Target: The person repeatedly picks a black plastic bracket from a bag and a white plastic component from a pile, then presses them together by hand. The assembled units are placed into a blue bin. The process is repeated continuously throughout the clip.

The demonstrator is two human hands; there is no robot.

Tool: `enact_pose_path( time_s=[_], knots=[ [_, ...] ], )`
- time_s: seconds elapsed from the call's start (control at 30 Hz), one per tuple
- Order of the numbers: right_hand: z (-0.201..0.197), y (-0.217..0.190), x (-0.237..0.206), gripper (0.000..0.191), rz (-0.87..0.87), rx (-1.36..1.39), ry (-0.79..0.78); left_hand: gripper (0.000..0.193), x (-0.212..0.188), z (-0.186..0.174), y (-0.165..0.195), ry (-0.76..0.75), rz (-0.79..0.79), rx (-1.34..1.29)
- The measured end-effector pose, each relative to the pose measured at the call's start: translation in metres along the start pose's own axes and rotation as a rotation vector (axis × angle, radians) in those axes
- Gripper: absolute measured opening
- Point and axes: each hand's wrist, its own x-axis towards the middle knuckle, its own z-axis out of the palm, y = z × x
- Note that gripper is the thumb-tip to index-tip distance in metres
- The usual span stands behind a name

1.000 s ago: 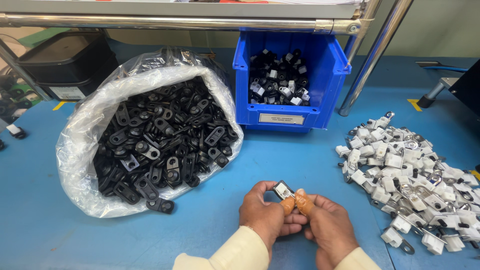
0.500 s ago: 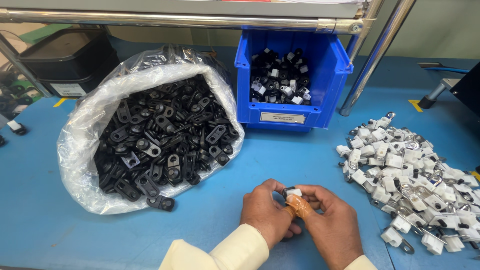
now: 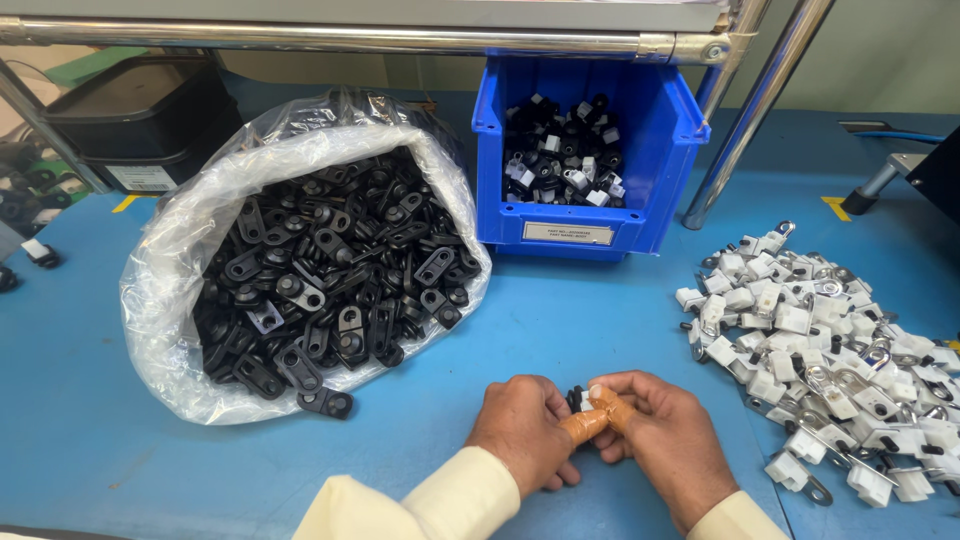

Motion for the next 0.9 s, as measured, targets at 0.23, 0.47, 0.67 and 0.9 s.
enact_pose_path(
  time_s=[0.23,0.47,0.67,0.9],
  knots=[
    [-0.005,-0.006,-0.001,0.024,0.03,-0.021,-0.122,0.018,0.018,-0.005,-0.006,-0.097,0.012,-0.097],
    [0.001,-0.009,-0.008,0.03,0.028,-0.125,-0.08,0.032,0.016,0.002,-0.008,-0.056,-0.09,-0.244],
    [0.004,-0.014,-0.014,0.019,-0.076,-0.208,-0.054,0.026,0.02,-0.001,-0.017,-0.136,-0.189,-0.389],
    [0.009,-0.025,-0.018,0.018,-0.115,-0.314,0.008,0.019,0.009,0.008,-0.009,-0.022,-0.182,-0.386]
  ],
)
